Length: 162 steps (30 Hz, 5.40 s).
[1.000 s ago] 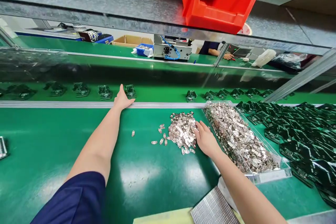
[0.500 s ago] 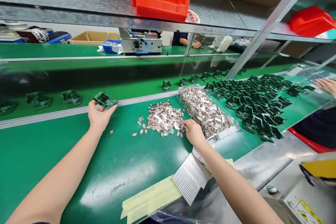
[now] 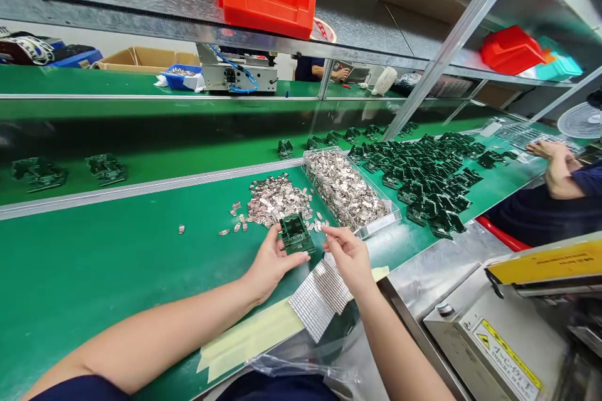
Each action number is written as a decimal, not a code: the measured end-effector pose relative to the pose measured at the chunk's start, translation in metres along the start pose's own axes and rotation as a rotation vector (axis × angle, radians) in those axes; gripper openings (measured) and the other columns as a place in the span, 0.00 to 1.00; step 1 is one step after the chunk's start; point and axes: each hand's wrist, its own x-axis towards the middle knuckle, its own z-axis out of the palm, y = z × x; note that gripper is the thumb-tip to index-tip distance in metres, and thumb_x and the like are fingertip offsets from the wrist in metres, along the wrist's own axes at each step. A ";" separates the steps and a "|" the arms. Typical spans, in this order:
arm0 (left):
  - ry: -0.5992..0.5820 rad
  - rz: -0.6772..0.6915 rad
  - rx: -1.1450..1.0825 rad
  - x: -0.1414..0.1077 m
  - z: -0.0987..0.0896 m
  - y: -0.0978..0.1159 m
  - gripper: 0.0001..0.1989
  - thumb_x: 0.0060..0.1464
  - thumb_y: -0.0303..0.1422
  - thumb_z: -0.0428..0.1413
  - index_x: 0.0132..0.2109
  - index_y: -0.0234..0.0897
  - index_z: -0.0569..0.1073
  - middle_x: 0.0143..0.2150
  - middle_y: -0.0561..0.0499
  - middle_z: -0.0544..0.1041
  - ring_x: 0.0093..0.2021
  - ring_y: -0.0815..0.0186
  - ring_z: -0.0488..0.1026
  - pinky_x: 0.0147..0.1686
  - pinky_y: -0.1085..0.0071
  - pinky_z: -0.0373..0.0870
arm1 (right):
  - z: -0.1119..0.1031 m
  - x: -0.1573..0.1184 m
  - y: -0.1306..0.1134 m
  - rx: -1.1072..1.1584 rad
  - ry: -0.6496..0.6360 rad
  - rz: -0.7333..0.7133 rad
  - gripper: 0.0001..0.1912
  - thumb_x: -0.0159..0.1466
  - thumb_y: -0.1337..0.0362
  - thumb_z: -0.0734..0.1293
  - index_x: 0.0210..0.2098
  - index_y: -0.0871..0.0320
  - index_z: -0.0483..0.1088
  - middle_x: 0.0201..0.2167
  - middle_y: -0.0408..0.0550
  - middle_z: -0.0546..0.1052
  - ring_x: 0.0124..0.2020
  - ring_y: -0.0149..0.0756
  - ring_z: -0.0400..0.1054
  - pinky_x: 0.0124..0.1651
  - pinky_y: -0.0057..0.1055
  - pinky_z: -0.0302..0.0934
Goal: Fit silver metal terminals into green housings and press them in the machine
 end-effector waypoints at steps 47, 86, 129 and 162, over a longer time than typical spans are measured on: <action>-0.319 0.273 0.523 -0.008 -0.019 -0.036 0.18 0.59 0.35 0.56 0.55 0.42 0.66 0.39 0.48 0.74 0.35 0.65 0.71 0.35 0.71 0.69 | 0.018 -0.070 -0.028 -0.304 0.147 0.069 0.09 0.64 0.64 0.66 0.27 0.55 0.68 0.28 0.44 0.68 0.32 0.38 0.62 0.35 0.32 0.56; -0.253 0.049 0.472 -0.040 0.029 -0.037 0.20 0.54 0.38 0.60 0.51 0.38 0.66 0.38 0.50 0.71 0.35 0.68 0.70 0.33 0.73 0.77 | 0.006 -0.113 -0.026 0.268 0.353 0.302 0.13 0.59 0.55 0.72 0.27 0.57 0.69 0.29 0.45 0.71 0.30 0.35 0.68 0.33 0.30 0.68; -0.301 0.077 0.390 -0.012 0.031 -0.059 0.19 0.58 0.39 0.56 0.54 0.40 0.62 0.40 0.49 0.70 0.39 0.66 0.71 0.40 0.68 0.74 | -0.050 -0.112 -0.024 -0.164 0.107 0.175 0.08 0.66 0.63 0.64 0.40 0.53 0.77 0.34 0.47 0.78 0.34 0.40 0.72 0.38 0.33 0.65; -1.117 0.109 0.641 -0.017 0.138 -0.046 0.24 0.58 0.33 0.56 0.61 0.43 0.65 0.44 0.43 0.79 0.42 0.58 0.78 0.41 0.64 0.77 | -0.148 -0.191 -0.071 -0.213 0.345 -0.057 0.31 0.56 0.58 0.76 0.58 0.51 0.67 0.51 0.54 0.73 0.47 0.48 0.69 0.45 0.40 0.68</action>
